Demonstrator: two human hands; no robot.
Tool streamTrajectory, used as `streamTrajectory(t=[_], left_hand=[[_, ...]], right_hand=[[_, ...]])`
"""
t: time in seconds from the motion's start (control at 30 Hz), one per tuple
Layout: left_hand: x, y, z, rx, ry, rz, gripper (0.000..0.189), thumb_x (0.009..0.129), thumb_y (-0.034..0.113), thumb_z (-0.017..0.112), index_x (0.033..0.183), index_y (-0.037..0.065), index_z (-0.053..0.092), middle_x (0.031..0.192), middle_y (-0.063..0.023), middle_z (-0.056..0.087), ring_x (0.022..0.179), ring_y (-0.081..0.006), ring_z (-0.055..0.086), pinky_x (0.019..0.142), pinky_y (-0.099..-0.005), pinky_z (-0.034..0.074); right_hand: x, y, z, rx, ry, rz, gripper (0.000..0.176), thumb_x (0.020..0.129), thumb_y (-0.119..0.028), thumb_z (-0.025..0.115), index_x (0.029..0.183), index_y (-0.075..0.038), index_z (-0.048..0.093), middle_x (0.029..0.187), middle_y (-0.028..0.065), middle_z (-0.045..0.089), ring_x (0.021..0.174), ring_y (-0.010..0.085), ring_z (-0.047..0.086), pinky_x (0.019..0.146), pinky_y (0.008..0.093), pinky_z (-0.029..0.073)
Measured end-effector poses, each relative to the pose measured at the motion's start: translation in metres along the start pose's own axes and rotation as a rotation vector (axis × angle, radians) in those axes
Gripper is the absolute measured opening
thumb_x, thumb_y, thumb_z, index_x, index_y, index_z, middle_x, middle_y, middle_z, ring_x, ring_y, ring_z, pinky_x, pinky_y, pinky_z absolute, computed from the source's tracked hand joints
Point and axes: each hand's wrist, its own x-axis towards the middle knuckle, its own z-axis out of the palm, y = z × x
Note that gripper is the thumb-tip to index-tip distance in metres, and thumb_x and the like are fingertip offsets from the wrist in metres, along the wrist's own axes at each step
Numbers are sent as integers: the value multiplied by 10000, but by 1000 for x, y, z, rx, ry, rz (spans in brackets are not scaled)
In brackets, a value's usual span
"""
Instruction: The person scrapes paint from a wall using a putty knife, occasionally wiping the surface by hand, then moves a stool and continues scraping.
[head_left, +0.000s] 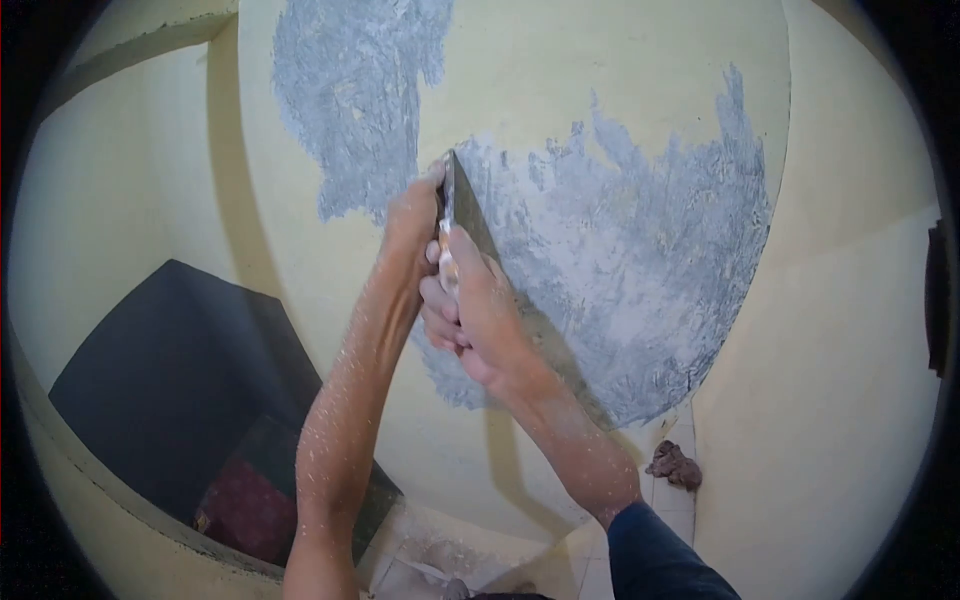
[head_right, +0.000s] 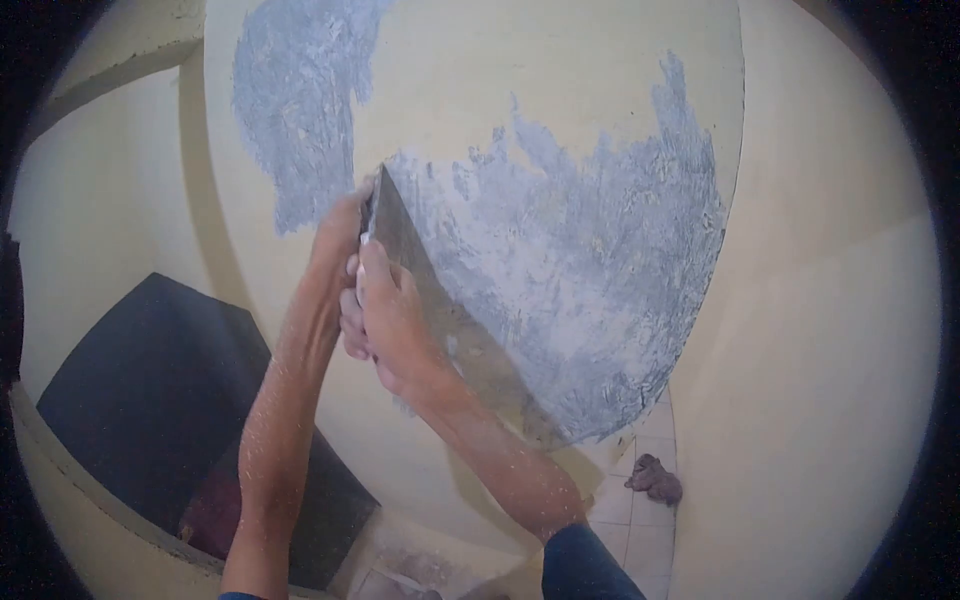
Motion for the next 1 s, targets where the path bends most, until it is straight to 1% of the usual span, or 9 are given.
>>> streamTrajectory(t=[0.03,0.1,0.17,0.23,0.33,0.57,0.8,0.83,1.0], left_hand=[[7,-4,-3,-27,-28,-58,529,941,455,624,1122,-39,677,1026,-151,684,860,-210,629,763,-341,497],[52,-68,-14,327,114,406,450,947,459,608,1003,18,675,911,-125,673,725,-187,607,647,-339,486],[62,-66,-14,371,148,503,463,944,468,607,952,10,675,858,-139,672,691,-210,611,629,-359,488],[18,-17,-5,117,51,177,547,930,482,620,967,-61,677,868,-193,683,758,-277,640,708,-402,506],[11,-27,-5,82,67,86,504,924,460,643,902,-42,679,824,-159,671,732,-240,624,686,-380,500],[10,-25,-18,55,-126,84,547,943,465,604,989,-74,686,943,-168,694,812,-214,602,719,-368,485],[41,-60,-8,155,25,98,412,984,444,578,914,48,666,778,-61,616,663,-145,559,601,-314,466],[10,-37,-1,-63,-48,5,405,986,443,577,889,62,672,703,-63,599,591,-152,532,553,-322,453],[-11,-39,-1,-99,7,-34,413,966,455,600,879,56,661,740,-65,596,596,-165,515,534,-344,424]], right_hand=[[-2,0,0,13,-12,4,321,1047,-435,412,939,-146,502,518,-62,323,369,76,258,391,267,255],[-6,4,-2,11,-5,12,325,1048,-439,413,939,-146,502,518,-62,323,370,77,260,388,268,255],[-10,10,-12,-27,45,21,334,1048,-449,415,939,-146,502,516,-60,322,370,77,258,387,268,255],[1,-3,-2,-51,4,6,348,1048,-462,414,940,-142,502,515,-60,320,370,78,258,387,266,258],[-9,2,-4,-11,20,21,358,1048,-465,418,943,-133,502,515,-57,324,368,80,256,386,265,261],[-6,8,16,-40,115,15,332,1046,-450,433,940,-142,502,522,-60,327,357,78,249,376,259,253],[-11,5,-10,-70,67,59,312,1033,-444,443,938,-153,501,512,-61,335,347,75,251,370,258,249],[-11,3,-6,-83,71,45,310,1033,-442,443,937,-152,501,509,-59,335,346,75,249,370,260,248],[-19,8,-9,-61,96,68,312,1032,-433,443,932,-145,505,503,-51,334,347,76,242,373,273,244]])
